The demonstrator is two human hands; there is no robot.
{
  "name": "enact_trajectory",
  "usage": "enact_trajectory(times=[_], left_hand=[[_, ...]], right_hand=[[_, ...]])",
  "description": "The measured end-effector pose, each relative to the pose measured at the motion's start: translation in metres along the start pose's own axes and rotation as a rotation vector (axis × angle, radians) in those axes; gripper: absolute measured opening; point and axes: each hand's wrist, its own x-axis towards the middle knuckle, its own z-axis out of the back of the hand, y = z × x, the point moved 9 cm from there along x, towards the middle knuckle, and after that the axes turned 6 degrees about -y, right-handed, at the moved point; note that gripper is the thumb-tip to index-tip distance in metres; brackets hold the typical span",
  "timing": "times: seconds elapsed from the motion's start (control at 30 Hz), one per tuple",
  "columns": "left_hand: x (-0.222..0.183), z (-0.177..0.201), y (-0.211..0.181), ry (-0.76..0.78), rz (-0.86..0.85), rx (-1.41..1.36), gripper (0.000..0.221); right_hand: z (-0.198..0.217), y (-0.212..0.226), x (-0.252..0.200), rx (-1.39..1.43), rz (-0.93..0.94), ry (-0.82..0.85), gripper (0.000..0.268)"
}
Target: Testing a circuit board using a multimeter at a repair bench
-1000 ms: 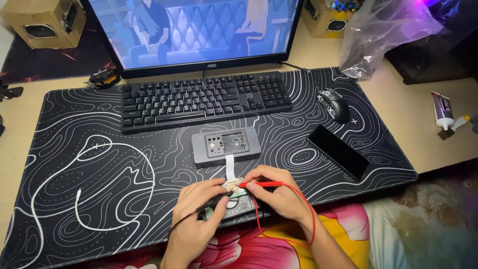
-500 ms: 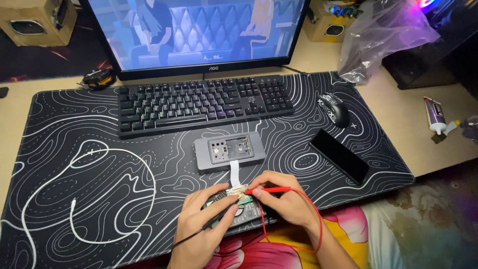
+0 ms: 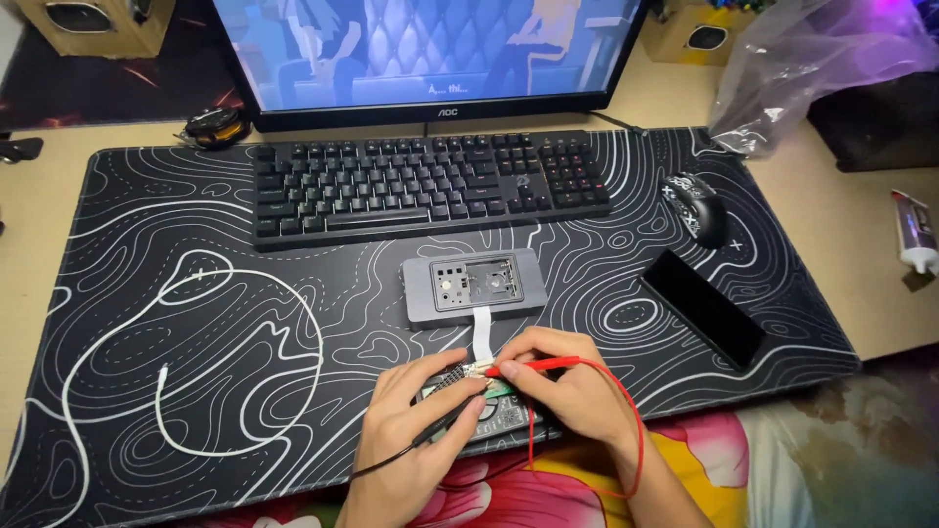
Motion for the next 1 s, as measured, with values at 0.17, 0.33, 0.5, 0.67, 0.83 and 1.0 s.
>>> enact_trajectory(times=[0.17, 0.33, 0.5, 0.67, 0.83, 1.0], left_hand=[[0.002, -0.001, 0.000, 0.006, 0.024, -0.006, 0.014], [0.002, -0.001, 0.000, 0.025, 0.064, 0.009, 0.015], [0.001, -0.001, 0.001, 0.019, 0.029, 0.010, 0.015], [-0.001, -0.001, 0.003, 0.036, 0.062, 0.011, 0.016], [-0.002, -0.002, 0.004, 0.039, 0.056, 0.002, 0.015], [0.000, 0.003, 0.005, -0.031, 0.004, -0.043, 0.014]], right_hand=[[-0.002, -0.006, 0.002, 0.061, -0.032, 0.001, 0.016], [0.002, -0.009, -0.002, 0.056, -0.005, 0.006, 0.016], [0.004, -0.012, -0.004, 0.040, 0.009, -0.006, 0.015], [0.002, -0.005, -0.004, 0.042, 0.077, -0.003, 0.013], [0.003, -0.003, -0.003, 0.038, 0.104, -0.013, 0.012], [0.005, -0.016, -0.001, 0.046, -0.006, -0.031, 0.010]])
